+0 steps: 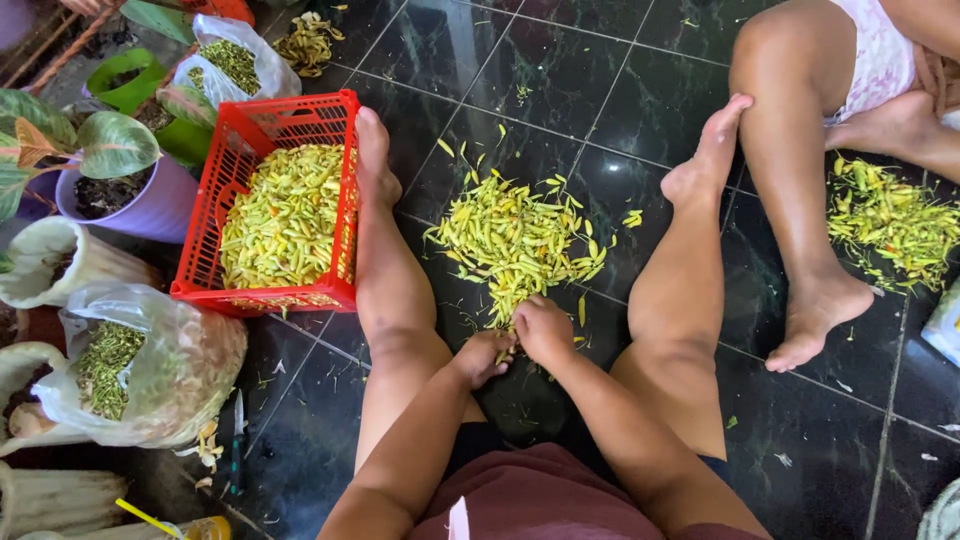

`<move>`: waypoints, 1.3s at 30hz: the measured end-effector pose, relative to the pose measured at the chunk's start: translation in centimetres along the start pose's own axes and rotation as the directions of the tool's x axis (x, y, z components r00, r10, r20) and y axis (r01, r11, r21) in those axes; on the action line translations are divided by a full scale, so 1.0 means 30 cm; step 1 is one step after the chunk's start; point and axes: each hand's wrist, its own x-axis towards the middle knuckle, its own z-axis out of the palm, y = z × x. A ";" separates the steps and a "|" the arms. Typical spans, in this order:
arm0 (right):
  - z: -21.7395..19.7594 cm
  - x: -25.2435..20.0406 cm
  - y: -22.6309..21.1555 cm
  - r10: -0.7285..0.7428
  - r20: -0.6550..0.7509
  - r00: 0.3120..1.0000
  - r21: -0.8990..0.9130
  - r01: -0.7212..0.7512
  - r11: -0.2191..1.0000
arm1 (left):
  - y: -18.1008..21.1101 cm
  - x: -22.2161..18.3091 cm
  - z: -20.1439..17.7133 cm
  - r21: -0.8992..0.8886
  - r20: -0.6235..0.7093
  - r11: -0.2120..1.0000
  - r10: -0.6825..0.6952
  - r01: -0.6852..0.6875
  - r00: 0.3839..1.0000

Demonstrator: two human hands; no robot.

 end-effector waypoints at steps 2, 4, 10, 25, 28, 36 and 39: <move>-0.022 0.016 0.026 0.071 -0.001 0.997 0.071 -0.071 0.995 | 0.021 -0.024 0.005 -0.088 0.000 0.996 -0.010 0.010 1.000; -0.030 0.027 0.044 0.141 0.000 0.990 0.142 -0.139 0.980 | 0.068 -0.057 0.005 -0.173 0.001 0.985 -0.018 0.018 1.000; -0.015 -0.001 0.030 0.239 0.437 0.867 0.695 -0.494 0.523 | 0.155 -0.139 0.030 -0.398 -0.064 0.914 0.053 -0.074 0.997; 0.010 0.003 0.032 0.102 0.596 0.796 0.601 -0.527 0.601 | 0.093 -0.071 0.016 -0.423 -0.157 0.884 0.145 -0.199 0.977; 0.043 0.011 0.048 0.123 0.525 0.842 0.585 -0.462 0.666 | 0.114 -0.117 0.026 -0.378 -0.216 0.872 0.243 -0.311 0.946; -0.060 -0.001 -0.047 0.304 0.403 0.863 0.317 -0.443 0.839 | 0.090 -0.109 0.048 -0.059 -0.321 0.821 0.523 -0.567 0.790; 0.043 0.027 0.078 0.248 0.412 0.877 0.347 -0.402 0.847 | 0.121 -0.129 0.030 -0.107 -0.383 0.802 0.512 -0.588 0.769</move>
